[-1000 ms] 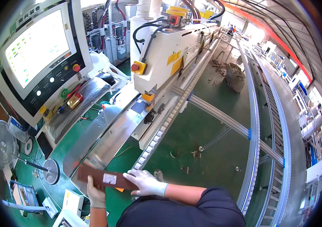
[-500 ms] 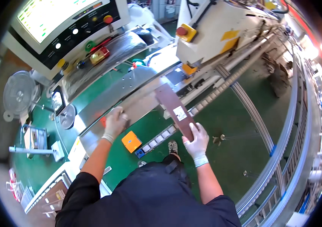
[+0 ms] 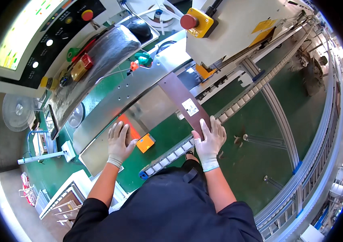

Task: The person picks up wooden boards from a stack and feeds them into a processing machine, then lifts a large wooden panel and places it onto a roller conveyor.

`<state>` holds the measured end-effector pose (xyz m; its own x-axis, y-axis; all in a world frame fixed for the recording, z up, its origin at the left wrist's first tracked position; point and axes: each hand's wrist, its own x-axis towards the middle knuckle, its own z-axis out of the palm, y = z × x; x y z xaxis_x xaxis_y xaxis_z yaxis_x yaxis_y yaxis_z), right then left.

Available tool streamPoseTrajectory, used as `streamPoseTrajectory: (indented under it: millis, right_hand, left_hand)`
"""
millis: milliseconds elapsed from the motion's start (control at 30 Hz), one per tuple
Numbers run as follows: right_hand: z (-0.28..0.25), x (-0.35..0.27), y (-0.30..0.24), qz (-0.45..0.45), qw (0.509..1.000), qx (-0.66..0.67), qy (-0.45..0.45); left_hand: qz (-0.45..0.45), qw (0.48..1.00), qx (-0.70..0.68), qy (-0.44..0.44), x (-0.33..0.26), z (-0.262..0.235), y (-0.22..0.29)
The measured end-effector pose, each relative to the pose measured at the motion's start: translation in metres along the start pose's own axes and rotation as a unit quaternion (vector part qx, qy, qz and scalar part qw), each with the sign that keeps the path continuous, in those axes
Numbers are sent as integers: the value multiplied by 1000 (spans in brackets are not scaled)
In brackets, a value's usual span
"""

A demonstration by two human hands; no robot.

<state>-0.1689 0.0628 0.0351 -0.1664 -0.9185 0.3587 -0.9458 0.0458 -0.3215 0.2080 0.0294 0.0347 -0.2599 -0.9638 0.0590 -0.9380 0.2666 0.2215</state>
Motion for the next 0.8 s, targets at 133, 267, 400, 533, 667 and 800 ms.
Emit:
streamPoseTrajectory:
  millis: [133,267,400,533,667,800]
  right_hand:
    - [-6,17,9,3,1000,-2,-13]
    - [-5,46,44,-8,1000,-24,-7]
    - [-2,75,86,-7,999,-29,-13]
    - [0,103,125,-9,999,-50,-11]
    - [0,136,161,-12,998,-57,11]
    - [-9,162,198,11,998,-52,31]
  left_hand:
    - [-2,1000,10,-11,-2,-2,-1]
    - [-5,998,40,-54,0,-3,2]
    - [-22,995,68,-74,0,0,5]
    - [-12,996,66,-64,2,4,3]
    - [3,996,72,-49,6,9,0]
    - [-17,994,85,-65,10,3,6]
